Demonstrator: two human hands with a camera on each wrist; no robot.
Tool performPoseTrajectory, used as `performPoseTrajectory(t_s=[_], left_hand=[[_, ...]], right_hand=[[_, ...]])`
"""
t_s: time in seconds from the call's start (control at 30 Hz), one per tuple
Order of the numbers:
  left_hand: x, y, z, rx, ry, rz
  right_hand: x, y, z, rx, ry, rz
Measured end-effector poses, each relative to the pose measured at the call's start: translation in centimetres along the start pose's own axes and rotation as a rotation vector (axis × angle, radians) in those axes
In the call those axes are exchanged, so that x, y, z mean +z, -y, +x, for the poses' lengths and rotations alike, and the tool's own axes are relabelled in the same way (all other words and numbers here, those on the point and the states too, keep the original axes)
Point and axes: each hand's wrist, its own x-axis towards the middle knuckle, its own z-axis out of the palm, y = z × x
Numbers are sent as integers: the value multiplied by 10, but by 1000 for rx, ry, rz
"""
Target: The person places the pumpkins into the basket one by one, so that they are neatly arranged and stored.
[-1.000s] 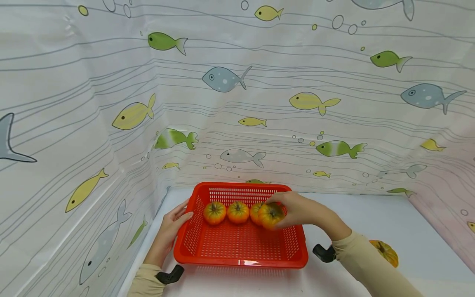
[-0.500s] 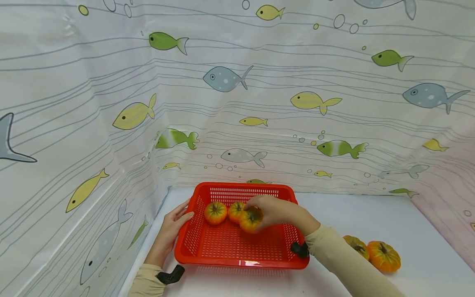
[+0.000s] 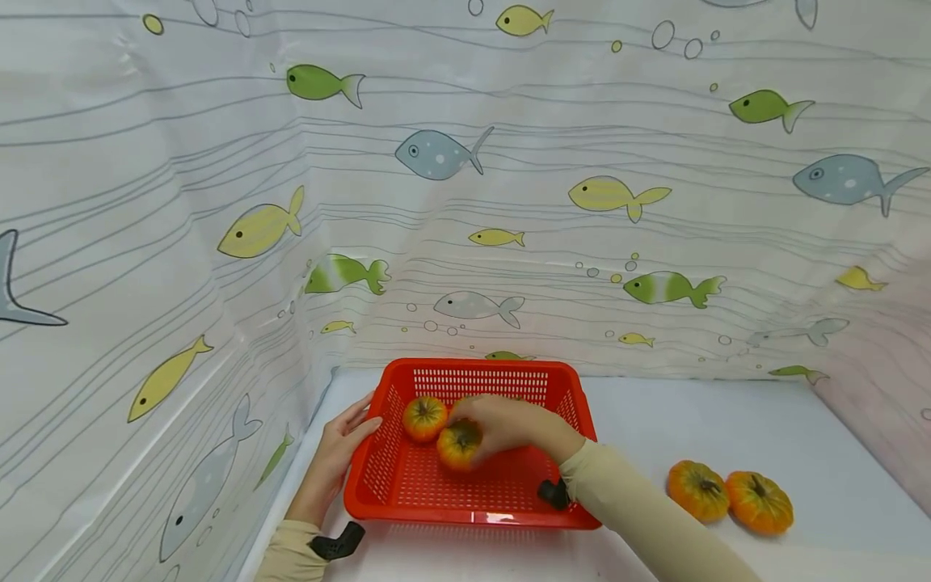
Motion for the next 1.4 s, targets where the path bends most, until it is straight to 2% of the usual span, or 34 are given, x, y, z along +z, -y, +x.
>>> performPoseTrajectory(t_s=[0.2,0.57,0.93,1.4], left_hand=[[0,-1,0,-2,-5,-5],[1,-3,-2,-5,2,-20],[0,0,-2,0,19,-34],[-1,0,-1,-2,20,-29]], right_hand=[[11,7,15,8,20,-72],[22,24,38,-74,31,-151],[32,33,50,-134,66,-251],[33,33,52,-103,63,-223]])
